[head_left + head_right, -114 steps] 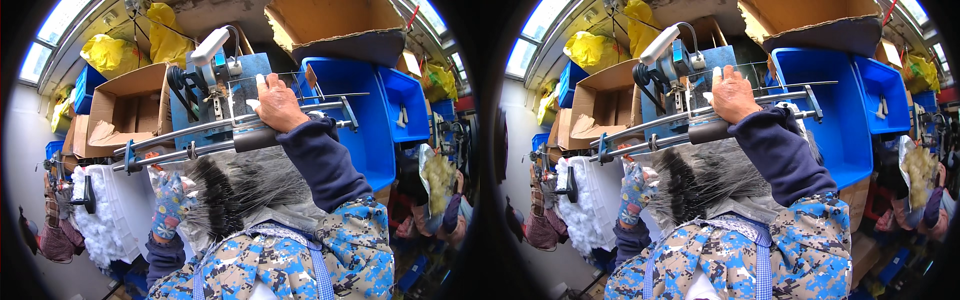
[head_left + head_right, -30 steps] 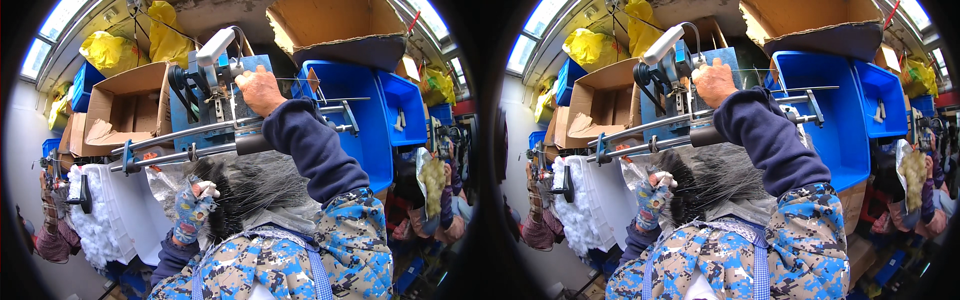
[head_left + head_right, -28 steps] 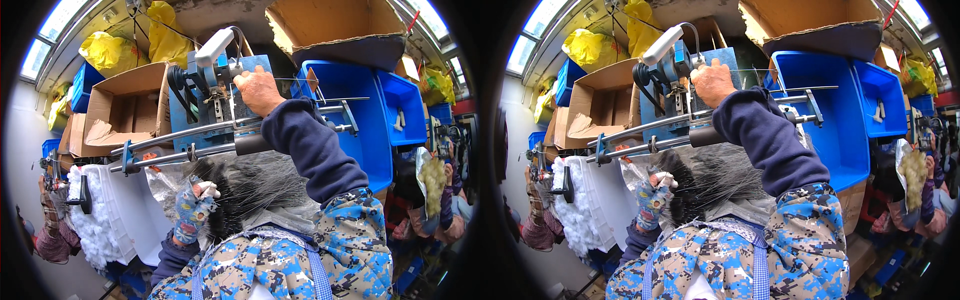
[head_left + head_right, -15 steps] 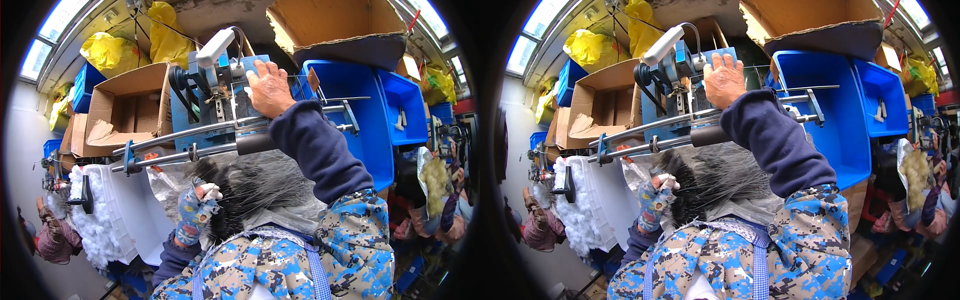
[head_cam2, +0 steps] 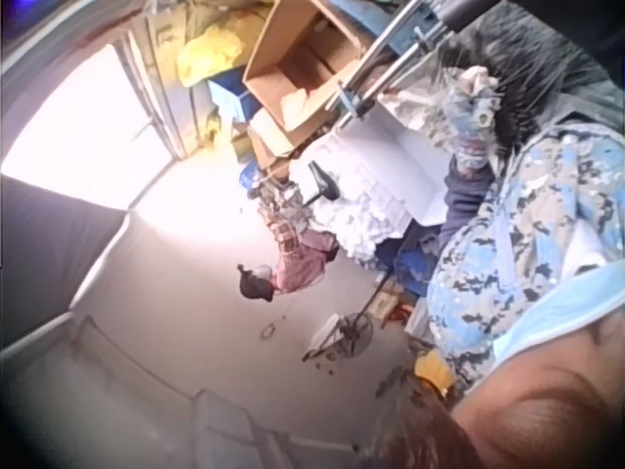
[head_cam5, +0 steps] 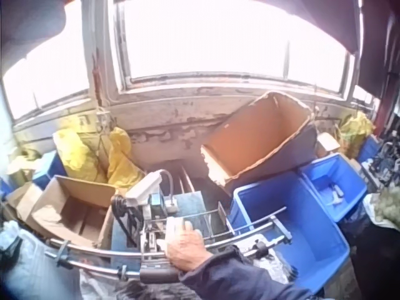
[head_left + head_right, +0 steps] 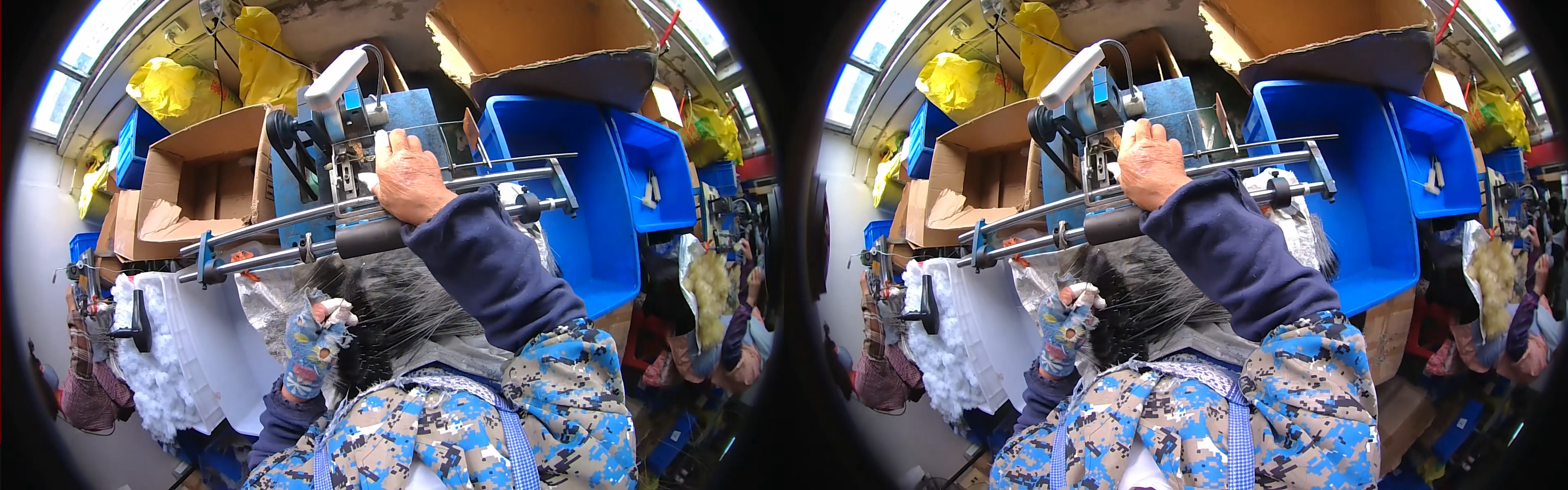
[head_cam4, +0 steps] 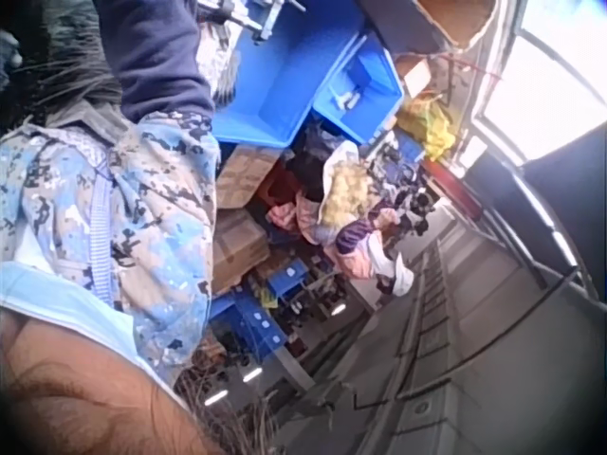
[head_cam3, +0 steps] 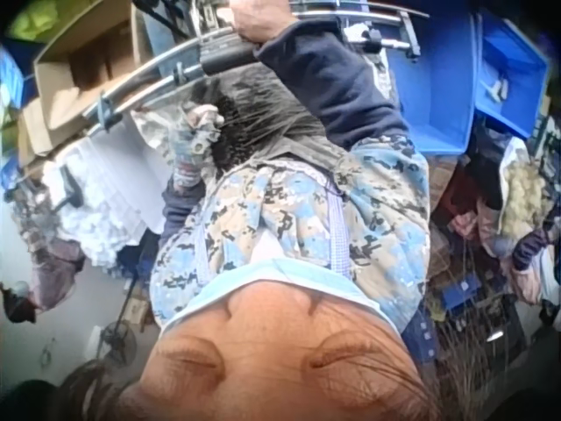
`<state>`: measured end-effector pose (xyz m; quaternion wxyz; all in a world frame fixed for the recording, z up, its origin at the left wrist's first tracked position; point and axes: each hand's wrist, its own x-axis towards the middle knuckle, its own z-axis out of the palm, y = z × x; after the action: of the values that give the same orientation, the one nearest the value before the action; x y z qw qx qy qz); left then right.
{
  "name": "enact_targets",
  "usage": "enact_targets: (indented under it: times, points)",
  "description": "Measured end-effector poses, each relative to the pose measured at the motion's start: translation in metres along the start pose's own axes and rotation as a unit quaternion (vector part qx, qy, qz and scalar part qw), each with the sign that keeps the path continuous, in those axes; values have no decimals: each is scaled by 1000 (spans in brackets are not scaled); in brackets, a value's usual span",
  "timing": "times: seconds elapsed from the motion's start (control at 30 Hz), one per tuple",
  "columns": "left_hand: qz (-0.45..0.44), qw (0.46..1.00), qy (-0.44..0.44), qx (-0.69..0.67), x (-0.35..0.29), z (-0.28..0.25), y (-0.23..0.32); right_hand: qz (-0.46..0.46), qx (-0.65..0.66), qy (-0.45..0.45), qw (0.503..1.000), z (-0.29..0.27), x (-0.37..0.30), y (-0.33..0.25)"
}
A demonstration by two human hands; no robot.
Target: The person operates a manual machine by repeatedly pulling a lever with their right hand while holding a bundle of dark fibers with their left hand. The person wears a patterned jacket and gloves while working in a cluttered room filled with boxes and plastic bins.
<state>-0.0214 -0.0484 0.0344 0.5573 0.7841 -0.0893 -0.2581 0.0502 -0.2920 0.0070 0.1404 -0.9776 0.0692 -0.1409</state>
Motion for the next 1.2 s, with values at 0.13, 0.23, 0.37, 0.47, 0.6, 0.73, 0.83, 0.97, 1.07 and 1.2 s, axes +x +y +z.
enact_targets:
  times: [0.13,0.23,0.37,0.47,0.6,0.73,0.83,0.97,1.07,1.2]
  points:
    - [30,999,-6,41,-1,4,9,-1,63,-52,997,8,10,-27]
    - [39,996,-2,83,-1,-1,14,-43,31,-65,996,3,7,-9]
    - [-18,998,14,-67,-2,-18,-18,-45,-28,-84,995,-22,-3,25]
    - [-52,982,37,-178,-1,-10,-18,-35,-60,-67,995,-37,-1,41]
    - [19,998,6,-65,4,1,-4,18,-154,-3,988,-41,17,58]
    - [57,995,4,-85,9,2,4,4,-122,-111,986,-49,13,81]
    - [52,985,105,-125,-7,-22,5,-78,-63,-104,990,-86,-10,55]
    - [59,992,13,-108,-2,-21,8,-132,184,-64,972,-102,-87,18]
    - [213,957,-143,133,14,0,23,-127,437,-21,890,-73,-98,-30]
    - [204,959,-185,71,9,8,26,43,781,-51,621,-83,-100,-44]
